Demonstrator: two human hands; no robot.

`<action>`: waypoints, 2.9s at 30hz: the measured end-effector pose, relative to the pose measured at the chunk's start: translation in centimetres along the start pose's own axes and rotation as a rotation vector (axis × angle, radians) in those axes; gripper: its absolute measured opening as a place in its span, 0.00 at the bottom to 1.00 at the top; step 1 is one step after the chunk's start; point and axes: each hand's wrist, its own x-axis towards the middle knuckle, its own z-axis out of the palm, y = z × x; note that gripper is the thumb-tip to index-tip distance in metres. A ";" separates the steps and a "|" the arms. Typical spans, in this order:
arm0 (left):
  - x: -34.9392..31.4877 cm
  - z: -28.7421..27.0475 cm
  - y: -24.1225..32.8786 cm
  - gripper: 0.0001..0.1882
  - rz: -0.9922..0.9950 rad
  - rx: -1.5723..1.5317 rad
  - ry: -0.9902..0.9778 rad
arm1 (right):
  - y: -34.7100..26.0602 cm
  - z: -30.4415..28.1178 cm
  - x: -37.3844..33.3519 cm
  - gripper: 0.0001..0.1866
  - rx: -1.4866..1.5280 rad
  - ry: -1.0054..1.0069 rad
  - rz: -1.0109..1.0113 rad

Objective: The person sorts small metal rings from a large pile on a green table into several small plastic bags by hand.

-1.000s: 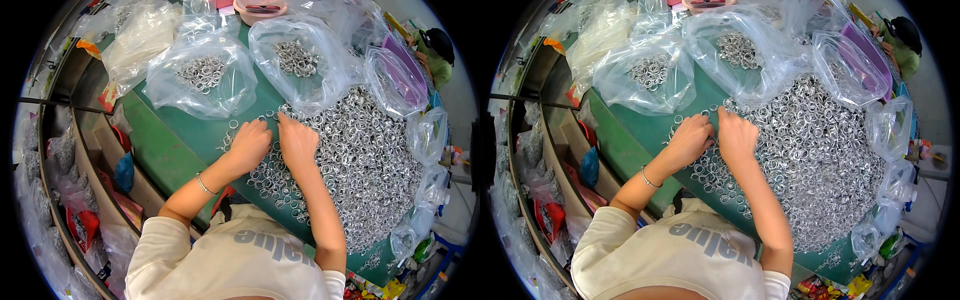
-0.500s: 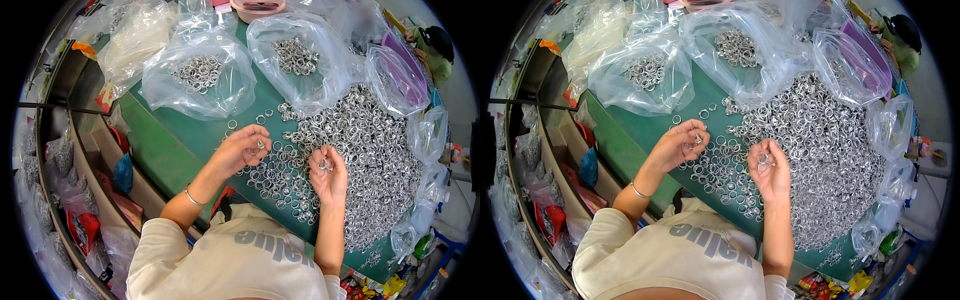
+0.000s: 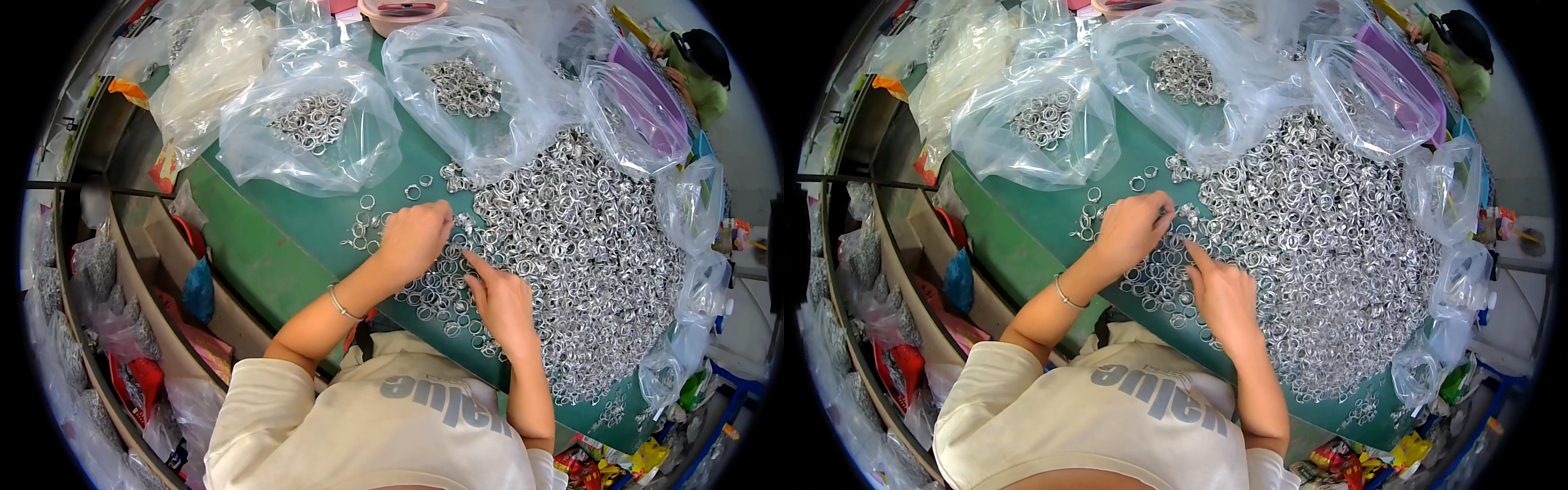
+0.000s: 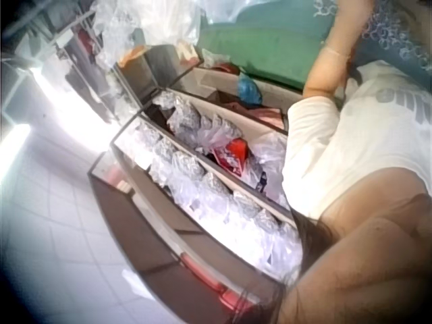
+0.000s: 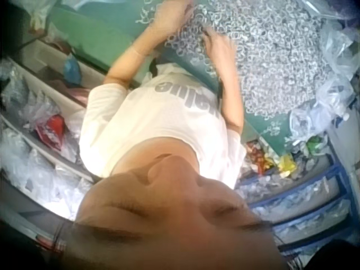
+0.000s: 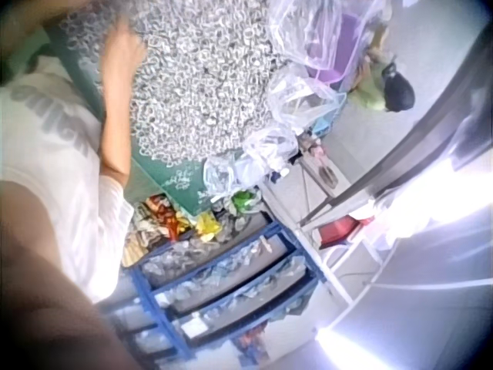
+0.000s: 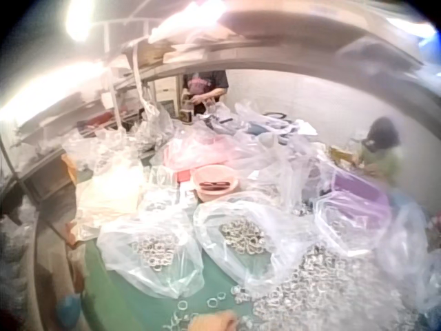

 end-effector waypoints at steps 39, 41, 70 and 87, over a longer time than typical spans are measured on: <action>-1.0 -4.5 0.2 0.10 -0.490 -1.274 -0.318 | -1.3 0.9 3.0 0.13 0.706 0.038 0.094; -1.4 -4.2 0.1 0.11 -0.503 -1.409 -0.355 | -1.4 0.9 2.7 0.10 0.865 -0.019 0.117; -4.8 -6.6 4.3 0.03 -0.048 -0.700 -0.064 | -3.2 -1.5 0.1 0.03 1.811 -0.054 0.449; -6.0 -6.9 5.4 0.06 0.375 -0.237 0.221 | -6.1 -3.8 -1.8 0.03 0.897 0.234 0.219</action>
